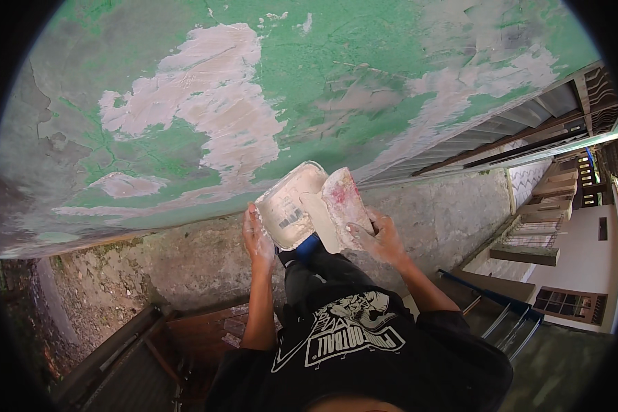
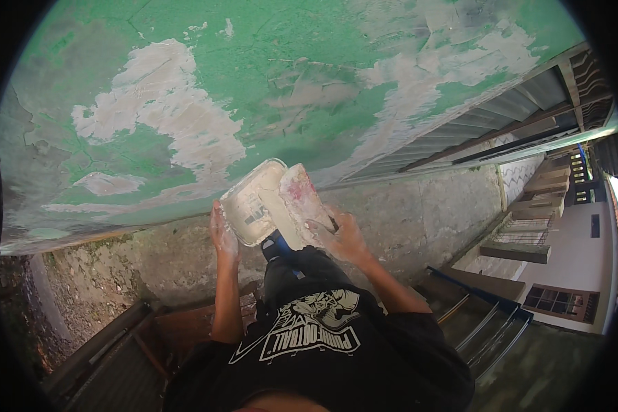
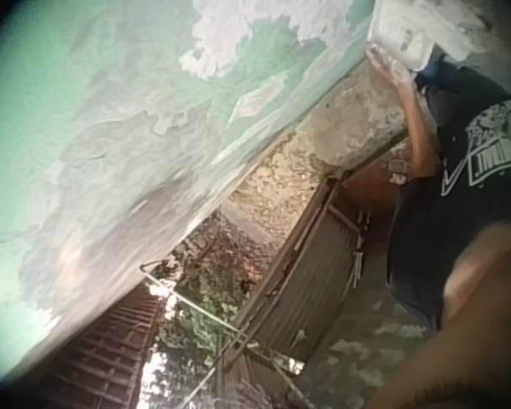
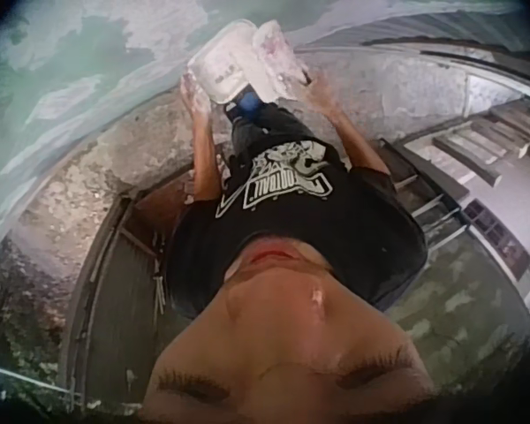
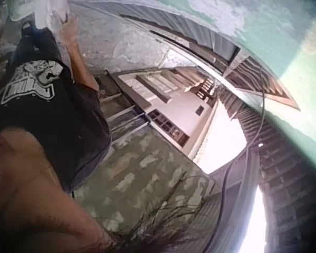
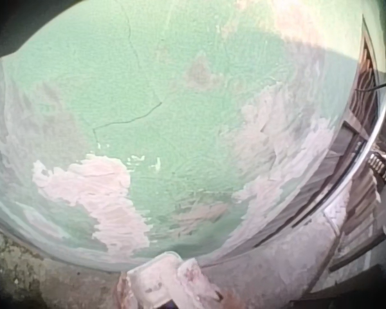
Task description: Patching or applying putty to a damaged exterior wall using a putty knife.
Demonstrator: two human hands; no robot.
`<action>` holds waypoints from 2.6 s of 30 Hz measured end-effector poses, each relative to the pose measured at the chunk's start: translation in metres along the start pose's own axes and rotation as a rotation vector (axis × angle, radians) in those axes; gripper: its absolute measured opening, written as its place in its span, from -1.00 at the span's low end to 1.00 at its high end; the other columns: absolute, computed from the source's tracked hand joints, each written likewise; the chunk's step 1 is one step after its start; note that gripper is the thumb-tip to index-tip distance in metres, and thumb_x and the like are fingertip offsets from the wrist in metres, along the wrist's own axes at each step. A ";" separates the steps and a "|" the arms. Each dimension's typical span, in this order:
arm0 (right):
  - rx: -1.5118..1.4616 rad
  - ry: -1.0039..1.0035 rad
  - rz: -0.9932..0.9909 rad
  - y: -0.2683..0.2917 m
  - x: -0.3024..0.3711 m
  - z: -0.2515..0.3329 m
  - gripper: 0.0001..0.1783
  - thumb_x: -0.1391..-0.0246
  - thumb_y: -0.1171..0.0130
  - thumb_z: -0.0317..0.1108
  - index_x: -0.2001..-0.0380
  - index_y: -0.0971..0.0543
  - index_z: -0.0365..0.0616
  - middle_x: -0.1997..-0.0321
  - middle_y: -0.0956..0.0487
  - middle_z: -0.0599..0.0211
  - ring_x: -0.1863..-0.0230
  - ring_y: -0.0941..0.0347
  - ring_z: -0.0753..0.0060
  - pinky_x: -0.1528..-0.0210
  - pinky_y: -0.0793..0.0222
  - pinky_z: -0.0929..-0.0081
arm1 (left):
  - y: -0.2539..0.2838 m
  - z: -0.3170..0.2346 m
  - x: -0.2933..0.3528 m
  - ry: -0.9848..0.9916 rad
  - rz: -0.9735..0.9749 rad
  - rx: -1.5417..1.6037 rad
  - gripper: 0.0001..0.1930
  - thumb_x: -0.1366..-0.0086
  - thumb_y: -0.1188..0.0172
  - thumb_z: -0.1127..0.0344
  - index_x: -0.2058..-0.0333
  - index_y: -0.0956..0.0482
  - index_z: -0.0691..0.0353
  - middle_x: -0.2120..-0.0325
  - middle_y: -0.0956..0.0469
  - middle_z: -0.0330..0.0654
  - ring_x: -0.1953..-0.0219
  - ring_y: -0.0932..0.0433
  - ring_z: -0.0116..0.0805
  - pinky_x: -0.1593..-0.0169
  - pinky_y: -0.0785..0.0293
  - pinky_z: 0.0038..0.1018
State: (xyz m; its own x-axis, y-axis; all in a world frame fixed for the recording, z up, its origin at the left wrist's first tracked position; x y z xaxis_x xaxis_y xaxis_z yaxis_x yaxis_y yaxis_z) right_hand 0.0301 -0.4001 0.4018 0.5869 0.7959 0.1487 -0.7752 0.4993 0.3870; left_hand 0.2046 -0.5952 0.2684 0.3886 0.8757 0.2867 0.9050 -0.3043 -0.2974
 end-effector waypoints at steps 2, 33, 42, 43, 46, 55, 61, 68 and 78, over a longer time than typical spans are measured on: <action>-0.180 -0.005 -0.011 -0.015 0.005 -0.014 -0.66 -0.11 -0.18 -0.45 0.04 -0.51 -0.33 0.25 -0.61 0.37 0.34 -0.41 0.76 0.30 -0.38 0.65 | -0.002 -0.001 0.003 0.035 -0.035 0.130 -0.36 -0.41 0.09 -0.12 -0.16 -0.32 0.39 0.01 -0.47 -0.09 0.01 -0.46 -0.36 -0.08 -0.36 -0.48; 0.813 0.657 0.176 -0.027 0.027 0.118 -0.49 0.37 -0.22 -0.57 0.19 -0.62 0.01 0.22 -0.62 0.41 0.26 -0.48 0.26 0.27 -0.48 0.31 | -0.013 -0.039 0.008 0.151 0.137 0.212 -0.49 -0.44 0.07 -0.02 -0.04 -0.44 0.36 0.15 -0.55 -0.15 0.15 -0.53 -0.44 0.05 -0.46 -0.52; 0.977 0.731 0.300 -0.038 0.018 0.128 -0.50 0.42 -0.24 -0.54 0.22 -0.62 0.02 0.26 -0.60 0.46 0.25 -0.47 0.29 0.28 -0.48 0.33 | -0.004 -0.038 0.008 0.064 0.140 0.040 -0.47 -0.43 0.09 -0.04 -0.04 -0.42 0.39 0.10 -0.54 -0.09 0.11 -0.54 -0.36 -0.01 -0.46 -0.45; 0.999 0.735 0.304 -0.039 0.017 0.127 -0.50 0.43 -0.25 -0.53 0.23 -0.62 0.02 0.27 -0.60 0.46 0.24 -0.47 0.29 0.27 -0.48 0.33 | -0.007 -0.041 0.010 0.071 0.145 0.072 -0.47 -0.43 0.06 -0.04 -0.01 -0.44 0.40 0.15 -0.55 -0.11 0.15 -0.53 -0.42 0.03 -0.46 -0.49; 0.965 0.751 0.277 -0.038 0.011 0.132 -0.50 0.43 -0.24 -0.53 0.24 -0.61 0.02 0.28 -0.58 0.48 0.21 -0.47 0.28 0.25 -0.47 0.35 | -0.013 -0.050 0.015 0.064 0.173 0.096 -0.49 -0.42 0.04 -0.04 0.05 -0.48 0.39 0.22 -0.56 -0.15 0.20 -0.52 -0.48 0.08 -0.45 -0.53; 0.970 0.726 0.431 -0.063 0.006 0.115 -0.54 0.36 -0.25 -0.51 0.22 -0.58 0.00 0.31 -0.56 0.41 0.15 -0.48 0.27 0.19 -0.47 0.32 | -0.025 -0.058 0.015 0.073 0.232 0.017 -0.50 -0.43 0.05 -0.04 0.07 -0.49 0.38 0.25 -0.56 -0.19 0.22 -0.50 -0.47 0.08 -0.44 -0.53; 0.850 0.801 0.331 -0.043 0.003 0.134 -0.61 0.33 -0.27 -0.44 0.27 -0.56 -0.02 0.40 -0.53 0.39 0.22 -0.49 0.22 0.24 -0.46 0.29 | -0.027 -0.061 0.014 0.031 0.226 0.078 -0.52 -0.43 0.05 -0.03 0.11 -0.53 0.37 0.28 -0.58 -0.21 0.26 -0.49 -0.52 0.13 -0.43 -0.55; 0.944 0.826 0.353 -0.049 0.005 0.128 -0.67 0.31 -0.23 -0.46 0.32 -0.56 -0.03 0.45 -0.51 0.37 0.26 -0.50 0.19 0.29 -0.44 0.27 | -0.043 -0.075 0.018 0.021 0.272 0.051 -0.53 -0.44 0.06 -0.01 0.10 -0.53 0.37 0.27 -0.57 -0.22 0.24 -0.49 -0.52 0.11 -0.43 -0.55; 0.946 0.744 0.327 -0.053 0.006 0.129 -0.63 0.37 -0.21 -0.52 0.32 -0.58 -0.08 0.40 -0.55 0.33 0.23 -0.50 0.19 0.22 -0.46 0.28 | -0.045 -0.075 0.020 0.012 0.306 0.010 -0.54 -0.45 0.09 0.00 0.16 -0.54 0.35 0.33 -0.56 -0.24 0.30 -0.46 -0.54 0.16 -0.42 -0.56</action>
State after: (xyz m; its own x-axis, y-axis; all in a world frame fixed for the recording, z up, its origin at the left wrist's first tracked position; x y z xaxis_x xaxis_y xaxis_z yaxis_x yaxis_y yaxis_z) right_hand 0.1045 -0.4664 0.5000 -0.1158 0.9908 -0.0700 -0.2060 0.0450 0.9775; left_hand 0.1846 -0.5927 0.3561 0.6452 0.7392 0.1931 0.7436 -0.5495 -0.3809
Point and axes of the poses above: each hand's wrist, its own x-axis away from the middle knuckle, its own y-axis out of the back of the hand, z = x × y, the point moved 9 cm from there along -x, towards the middle knuckle
